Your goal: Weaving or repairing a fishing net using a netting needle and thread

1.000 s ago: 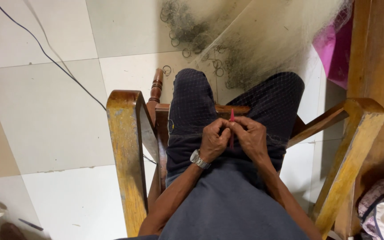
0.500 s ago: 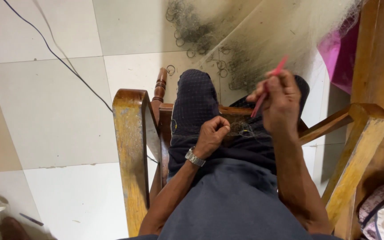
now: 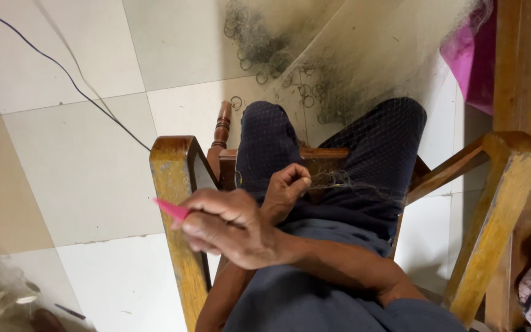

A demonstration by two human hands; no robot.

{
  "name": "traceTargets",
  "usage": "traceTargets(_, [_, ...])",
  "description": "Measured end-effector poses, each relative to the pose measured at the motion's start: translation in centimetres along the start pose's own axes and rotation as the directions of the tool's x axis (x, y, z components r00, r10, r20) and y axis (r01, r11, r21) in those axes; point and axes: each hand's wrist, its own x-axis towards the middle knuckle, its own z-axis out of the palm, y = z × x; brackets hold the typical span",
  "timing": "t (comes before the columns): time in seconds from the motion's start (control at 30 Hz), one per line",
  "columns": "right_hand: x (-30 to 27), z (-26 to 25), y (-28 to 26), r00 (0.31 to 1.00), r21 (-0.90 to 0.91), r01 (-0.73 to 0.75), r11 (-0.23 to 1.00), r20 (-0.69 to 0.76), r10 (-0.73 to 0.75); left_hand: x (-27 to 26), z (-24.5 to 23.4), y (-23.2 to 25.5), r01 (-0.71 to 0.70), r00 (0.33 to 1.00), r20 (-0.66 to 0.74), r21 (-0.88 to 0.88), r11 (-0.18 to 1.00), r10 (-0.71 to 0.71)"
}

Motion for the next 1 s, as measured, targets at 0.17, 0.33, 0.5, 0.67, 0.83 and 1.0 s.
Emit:
traceTargets(0.17, [1.0,0.5,1.0,0.998,-0.018,-0.062,0.998,0.027,0.063,-0.8,-0.2,0.7,-0.065,0.997,0.047,0.072,0.995,0.061])
traceTargets(0.33, [2.9,-0.3,1.1,0.999,-0.115,-0.036,0.993,0.036,0.040,-1.0,-0.3,-0.7,-0.187,0.982,0.058,0.241,0.952,0.178])
traceTargets(0.5, [3.1,-0.9,1.7,0.998,-0.302,-0.059,0.952,0.008,0.064,-1.5,0.8,0.1,-0.319,0.941,0.030,0.412,0.854,0.337])
traceTargets(0.67, [2.7,-0.9,2.5,0.991,-0.518,-0.113,0.848,-0.002,0.131,-1.7,0.9,-0.9,-0.408,0.890,0.053,0.536,0.739,0.453])
traceTargets(0.83, [1.8,-0.5,4.2,0.980,-0.584,-0.161,0.796,0.002,0.200,-1.7,1.2,-0.7,-0.437,0.862,0.045,0.571,0.695,0.505])
traceTargets(1.0, [1.9,-0.6,4.5,0.974,-0.609,-0.160,0.777,0.029,0.224,-2.0,1.0,-0.6,-0.369,0.906,0.000,0.488,0.791,0.423])
